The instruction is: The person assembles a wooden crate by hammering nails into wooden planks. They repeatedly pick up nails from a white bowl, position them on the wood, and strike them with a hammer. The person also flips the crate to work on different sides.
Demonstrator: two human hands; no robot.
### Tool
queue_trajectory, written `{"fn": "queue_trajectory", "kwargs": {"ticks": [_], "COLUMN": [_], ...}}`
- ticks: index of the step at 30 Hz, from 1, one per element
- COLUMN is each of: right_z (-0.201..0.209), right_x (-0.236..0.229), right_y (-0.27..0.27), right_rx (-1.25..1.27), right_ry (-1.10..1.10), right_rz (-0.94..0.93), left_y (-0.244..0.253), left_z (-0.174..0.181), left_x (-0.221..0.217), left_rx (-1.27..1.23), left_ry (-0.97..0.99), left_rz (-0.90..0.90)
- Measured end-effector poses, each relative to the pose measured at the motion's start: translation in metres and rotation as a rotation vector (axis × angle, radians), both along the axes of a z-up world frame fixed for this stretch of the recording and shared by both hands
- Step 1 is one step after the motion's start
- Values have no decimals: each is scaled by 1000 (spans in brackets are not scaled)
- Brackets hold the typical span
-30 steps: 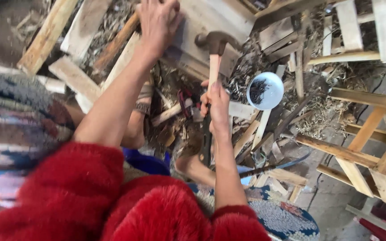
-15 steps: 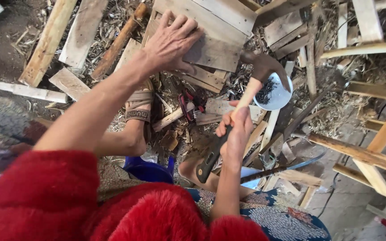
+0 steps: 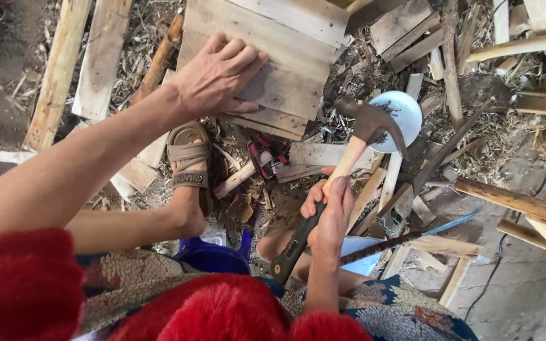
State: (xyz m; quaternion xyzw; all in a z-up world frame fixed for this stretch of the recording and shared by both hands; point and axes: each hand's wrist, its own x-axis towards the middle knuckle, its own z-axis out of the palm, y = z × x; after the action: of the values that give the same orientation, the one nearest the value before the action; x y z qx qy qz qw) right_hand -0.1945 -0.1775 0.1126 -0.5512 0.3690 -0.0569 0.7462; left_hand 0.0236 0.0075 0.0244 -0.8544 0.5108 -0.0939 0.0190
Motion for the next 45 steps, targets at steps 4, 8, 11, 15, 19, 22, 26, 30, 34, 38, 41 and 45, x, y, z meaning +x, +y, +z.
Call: {"fn": "queue_trajectory", "kwargs": {"ticks": [4,8,11,15,19,22,26,30,34,38,41,45], "right_z": [-6,-7,-9,-10,-14,-23,-29,-33,-29,-34,-31,-35], "right_x": [4,11,12,16,24,24,23,18,20,20,21,21], "right_y": [-2,-2,-2,6,20,26,25,21,22,23,23,19], "right_rx": [32,12,-34,-97,-157,-184,-213,-267,-313,-291,-235,-232], "right_ry": [13,15,12,26,60,84,83,84,94,131,109,99], "right_rz": [-4,27,89,188,262,264,301,309,364,276,275,293], "left_y": [-2,-2,3,18,33,33,30,29,21,32,34,34], "left_z": [-7,-12,-7,-1,0,0,4,9,2,13,23,-1], "left_x": [4,1,-2,5,9,18,25,15,1,-7,-6,-6], "left_rx": [-29,7,-5,-106,-217,-235,-201,-191,266,5,-114,-200], "left_ry": [57,65,59,129,222,198,281,278,128,-63,-112,-60], "left_rz": [-14,22,51,-53,-192,-267,-300,-274,-157,-177,-180,-137]}}
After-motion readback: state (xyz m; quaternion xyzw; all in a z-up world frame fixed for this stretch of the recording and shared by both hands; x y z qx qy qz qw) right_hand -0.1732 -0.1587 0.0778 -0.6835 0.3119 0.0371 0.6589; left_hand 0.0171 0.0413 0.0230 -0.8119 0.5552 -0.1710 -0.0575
